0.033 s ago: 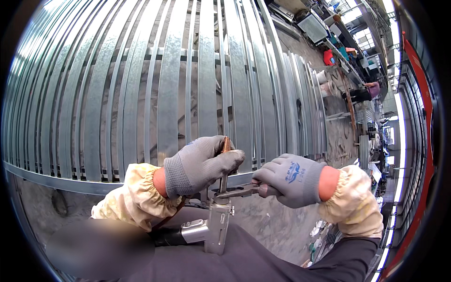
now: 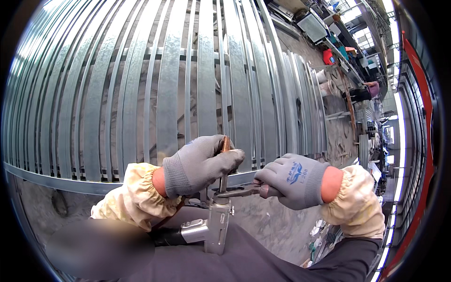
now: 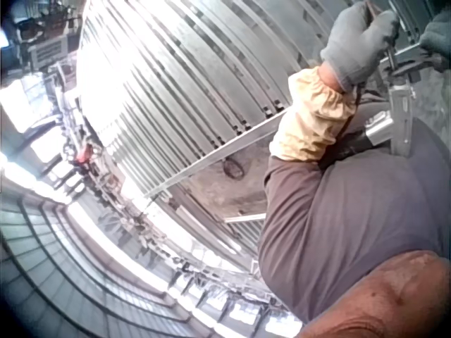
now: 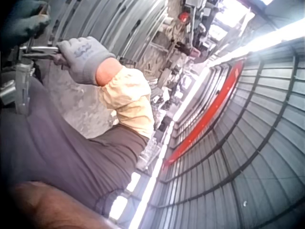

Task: The person welds a large curved metal frame using a handheld welding gun, repeatedly striking the tool to generate sparks and adjusting the nozzle with pliers. The person moves along the frame, welding at multiple points and briefly repositioning the frame before continuing.

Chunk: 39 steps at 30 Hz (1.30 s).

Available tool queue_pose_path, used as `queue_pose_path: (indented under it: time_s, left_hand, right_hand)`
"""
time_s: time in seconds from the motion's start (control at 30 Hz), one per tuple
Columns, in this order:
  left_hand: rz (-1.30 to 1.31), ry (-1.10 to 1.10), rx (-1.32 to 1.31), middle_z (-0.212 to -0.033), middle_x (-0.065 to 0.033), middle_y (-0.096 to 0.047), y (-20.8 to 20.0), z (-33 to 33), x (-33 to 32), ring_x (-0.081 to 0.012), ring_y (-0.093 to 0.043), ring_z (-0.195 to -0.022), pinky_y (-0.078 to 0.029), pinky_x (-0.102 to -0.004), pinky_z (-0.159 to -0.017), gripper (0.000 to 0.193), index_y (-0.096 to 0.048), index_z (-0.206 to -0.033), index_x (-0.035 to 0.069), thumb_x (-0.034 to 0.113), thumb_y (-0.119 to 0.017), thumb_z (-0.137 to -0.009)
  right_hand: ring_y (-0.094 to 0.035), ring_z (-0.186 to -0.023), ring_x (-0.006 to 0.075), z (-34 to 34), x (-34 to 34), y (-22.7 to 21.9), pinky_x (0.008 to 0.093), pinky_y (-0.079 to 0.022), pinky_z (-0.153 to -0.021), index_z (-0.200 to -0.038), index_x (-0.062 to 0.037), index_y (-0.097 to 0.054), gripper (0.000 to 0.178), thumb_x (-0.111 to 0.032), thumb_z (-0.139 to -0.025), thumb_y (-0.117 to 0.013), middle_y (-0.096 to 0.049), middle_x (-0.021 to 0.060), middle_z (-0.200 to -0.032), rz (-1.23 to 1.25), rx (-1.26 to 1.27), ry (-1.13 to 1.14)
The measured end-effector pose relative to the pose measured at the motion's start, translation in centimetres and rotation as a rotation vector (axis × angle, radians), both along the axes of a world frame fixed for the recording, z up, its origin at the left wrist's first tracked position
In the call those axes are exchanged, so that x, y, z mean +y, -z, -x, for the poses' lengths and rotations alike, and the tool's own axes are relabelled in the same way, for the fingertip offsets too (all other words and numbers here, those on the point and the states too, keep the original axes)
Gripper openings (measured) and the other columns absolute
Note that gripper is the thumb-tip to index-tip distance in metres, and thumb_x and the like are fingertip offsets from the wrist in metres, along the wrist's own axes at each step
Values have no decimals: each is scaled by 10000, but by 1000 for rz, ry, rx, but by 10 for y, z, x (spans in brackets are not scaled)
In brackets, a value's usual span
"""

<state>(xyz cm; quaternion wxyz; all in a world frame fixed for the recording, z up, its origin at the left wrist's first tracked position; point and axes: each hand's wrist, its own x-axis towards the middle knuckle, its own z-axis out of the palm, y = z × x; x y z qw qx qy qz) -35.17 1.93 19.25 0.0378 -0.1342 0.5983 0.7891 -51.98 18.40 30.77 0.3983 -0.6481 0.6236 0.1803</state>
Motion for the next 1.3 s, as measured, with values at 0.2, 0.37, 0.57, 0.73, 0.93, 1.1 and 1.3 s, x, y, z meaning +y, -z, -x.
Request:
queue_pose_path:
  time_s: [0.2, 0.37, 0.57, 0.73, 0.93, 1.1, 1.3]
  left_hand:
    - [-3, -6, 26, -681, 18, -562, 4, 2, 2, -69, -491, -607, -430, -280, -554, 395, -610, -834, 30, 381, -598, -1017]
    - [-28, 1, 28, -713, 19, -572, 8, 2, 1, -68, -493, -654, -434, -270, -598, 355, -621, -868, 18, 339, -597, -1017]
    - [-45, 10, 6, -711, -3, -602, 17, 3, 1, -76, -515, -642, -437, -274, -581, 377, -643, -877, 1, 352, -613, -1013]
    - [-122, 51, -47, -736, -18, -623, 13, 3, 1, -74, -540, -658, -444, -267, -580, 353, -638, -903, -4, 338, -649, -989]
    - [-119, 52, 9, -731, -9, -608, 21, 2, 1, -67, -524, -652, -447, -260, -581, 327, -628, -905, 7, 323, -679, -970]
    - [-136, 35, -10, -739, -11, -613, 24, 1, 2, -65, -529, -672, -451, -261, -597, 318, -631, -906, 7, 314, -691, -964]
    - [-169, 48, -10, -800, -14, -644, 18, -2, -1, -66, -558, -729, -481, -258, -652, 278, -644, -949, 5, 278, -692, -967]
  right_hand:
    - [-636, -994, 403, 8, 13, 17, 460, -498, -905, -1229, -33, -554, 361, -205, -915, -602, -633, 198, -1051, 59, -244, 139]
    - [-613, -888, 339, 6, 22, 65, 421, -505, -843, -1276, -2, -499, 492, -42, -791, -568, -595, 181, -1031, 3, -549, 364]
    - [-633, -913, 360, 7, 17, 87, 437, -512, -809, -1376, -31, -447, 595, 27, -792, -541, -618, 181, -1052, 154, -503, 215]
    - [-573, -1165, 384, 18, 6, 91, 475, -435, -1028, -1425, -60, -445, 703, 28, -746, -605, -588, 172, -1256, 219, -384, 11]
    - [-570, -1108, 395, 17, 0, 97, 473, -453, -939, -1321, -52, -509, 620, 36, -714, -593, -595, 164, -1173, 154, -483, 146]
    - [-590, -966, 412, 18, 2, 110, 484, -468, -810, -1240, -32, -539, 523, 31, -721, -545, -610, 178, -986, 129, -548, 218]
    - [-608, -921, 428, 11, -8, 95, 496, -482, -804, -1235, -26, -547, 474, -14, -762, -567, -622, 193, -974, 137, -498, 187]
